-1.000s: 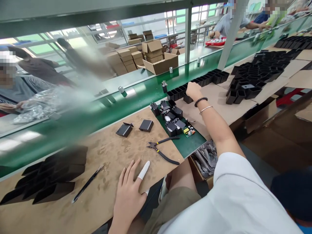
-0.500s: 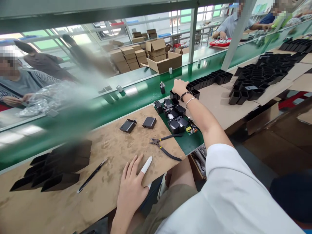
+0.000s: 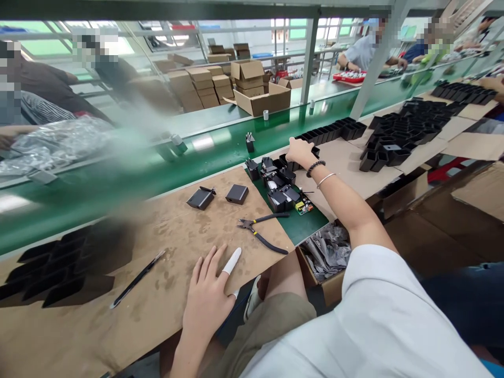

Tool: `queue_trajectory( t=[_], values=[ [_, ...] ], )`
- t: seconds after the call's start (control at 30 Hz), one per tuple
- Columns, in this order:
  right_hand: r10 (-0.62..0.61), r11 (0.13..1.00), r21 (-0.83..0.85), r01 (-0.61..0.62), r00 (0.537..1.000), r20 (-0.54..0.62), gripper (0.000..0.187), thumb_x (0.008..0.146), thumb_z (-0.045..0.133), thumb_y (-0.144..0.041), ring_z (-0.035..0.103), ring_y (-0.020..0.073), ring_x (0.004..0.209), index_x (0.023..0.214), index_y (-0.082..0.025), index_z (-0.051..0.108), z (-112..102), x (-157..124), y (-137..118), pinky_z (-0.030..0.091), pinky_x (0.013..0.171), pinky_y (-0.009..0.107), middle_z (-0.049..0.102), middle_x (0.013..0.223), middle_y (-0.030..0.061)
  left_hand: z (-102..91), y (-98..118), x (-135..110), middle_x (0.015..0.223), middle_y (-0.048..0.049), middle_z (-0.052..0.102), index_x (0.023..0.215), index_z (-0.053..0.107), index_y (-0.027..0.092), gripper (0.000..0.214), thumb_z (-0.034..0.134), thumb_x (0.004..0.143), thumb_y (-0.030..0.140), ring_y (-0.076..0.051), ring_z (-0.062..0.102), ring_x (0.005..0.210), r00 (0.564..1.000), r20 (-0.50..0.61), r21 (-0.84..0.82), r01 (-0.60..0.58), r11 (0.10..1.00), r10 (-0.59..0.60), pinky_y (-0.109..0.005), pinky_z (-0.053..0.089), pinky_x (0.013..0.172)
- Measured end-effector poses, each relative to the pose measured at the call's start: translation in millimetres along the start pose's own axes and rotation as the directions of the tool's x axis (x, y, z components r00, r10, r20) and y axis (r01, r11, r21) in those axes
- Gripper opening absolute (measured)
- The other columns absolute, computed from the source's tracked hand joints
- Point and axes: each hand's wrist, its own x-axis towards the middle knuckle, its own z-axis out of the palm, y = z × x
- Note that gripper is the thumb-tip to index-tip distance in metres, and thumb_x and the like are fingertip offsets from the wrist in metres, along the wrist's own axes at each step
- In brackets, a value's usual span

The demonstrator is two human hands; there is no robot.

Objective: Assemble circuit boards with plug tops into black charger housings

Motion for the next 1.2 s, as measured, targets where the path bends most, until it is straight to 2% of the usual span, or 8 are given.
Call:
queue_trajectory(
  t=[0.23,0.37,0.5,0.67,0.8,0.93,1.03,1.2],
  values=[
    [0.018,0.999,0.028,-0.019,1.0,0.013,0.127,0.077,0.079,-0.072,0.047,0.0498,0.147,0.171,-0.019,0.013,-14.9,-4.6,15.4,0.042,0.117,0.066,0.043,0.164,0.0305,-1.3,6.2,1.2,0.163,-0.012,0.055,0.123,0.076,0.021,0.056,0.071,0.069,0.01,-0.038,0.048,0.153,0.999,-0.028,-0.034,0.043,0.999,-0.044,-0.058,0.038,0.128],
    [0.04,0.999,0.026,-0.046,0.981,0.188,0.151,0.058,0.087,-0.081,0.052,0.0515,0.145,0.173,-0.018,0.012,-12.7,3.9,13.3,0.046,0.115,0.065,0.049,0.162,0.0301,-4.1,8.6,2.4,0.164,-0.0133,0.055,0.126,0.076,0.019,0.059,0.069,0.069,0.007,-0.038,0.049,0.153,0.998,-0.005,-0.038,0.054,0.998,-0.055,-0.059,0.038,0.128],
    [0.042,0.999,0.015,-0.047,0.967,0.252,0.157,0.054,0.087,-0.082,0.048,0.0488,0.15,0.174,-0.02,0.006,-8.9,11.0,14.1,0.043,0.121,0.063,0.046,0.167,0.0252,-1.1,7.1,1.7,0.163,-0.0129,0.055,0.128,0.075,0.02,0.061,0.069,0.068,0.007,-0.039,0.049,0.153,0.998,-0.03,-0.049,0.047,0.998,-0.048,-0.06,0.039,0.127],
    [0.024,0.998,0.051,-0.041,0.956,0.293,0.142,0.062,0.089,-0.071,0.053,0.0452,0.147,0.174,-0.021,0.017,-11.3,10.7,13.9,0.049,0.118,0.057,0.048,0.167,0.0222,2.4,4.9,1.1,0.162,-0.0116,0.057,0.123,0.077,0.021,0.056,0.069,0.069,0.008,-0.038,0.051,0.152,0.998,-0.047,-0.04,0.034,0.999,-0.036,-0.059,0.041,0.126],
    [0.004,0.996,0.09,-0.024,0.977,0.213,0.134,0.068,0.088,-0.07,0.051,0.0467,0.149,0.172,-0.017,0.022,-24.4,6.9,22.0,0.047,0.119,0.057,0.044,0.168,0.0253,1.7,4.1,1.8,0.163,-0.012,0.056,0.127,0.076,0.021,0.058,0.069,0.071,0.009,-0.04,0.052,0.15,0.999,-0.044,-0.037,0.017,0.999,-0.018,-0.061,0.043,0.124],
    [-0.013,0.993,0.115,0.002,0.995,0.095,0.09,0.095,0.066,-0.066,0.063,0.0357,0.137,0.165,-0.016,0.037,-46.3,9.9,43.5,0.054,0.111,0.047,0.056,0.161,0.0204,-0.9,5.0,2.8,0.162,-0.0135,0.056,0.134,0.074,0.02,0.063,0.071,0.071,0.01,-0.041,0.054,0.149,0.998,-0.052,-0.056,0.018,0.998,-0.021,-0.062,0.044,0.123],
    [-0.008,0.996,0.086,0.003,0.998,0.065,0.055,0.104,0.061,-0.053,0.072,0.0261,0.117,0.146,-0.018,0.058,-51.9,15.0,57.7,0.06,0.101,0.048,0.069,0.14,0.0141,-5.6,7.9,3.4,0.163,-0.0141,0.055,0.139,0.071,0.02,0.07,0.071,0.071,0.008,-0.041,0.052,0.15,0.999,-0.029,-0.075,0.035,0.997,-0.037,-0.062,0.042,0.125],
    [-0.061,0.998,0.0,0.061,0.998,-0.002,0.041,0.102,0.068,-0.041,0.068,0.0258,0.121,0.136,-0.018,0.064,-31.6,15.7,69.1,0.06,0.103,0.05,0.067,0.139,0.0116,-5.6,10.1,2.4,0.163,-0.0134,0.055,0.14,0.07,0.021,0.07,0.07,0.071,0.006,-0.04,0.051,0.151,0.998,-0.027,-0.063,0.046,0.997,-0.048,-0.061,0.041,0.126]
  ],
)
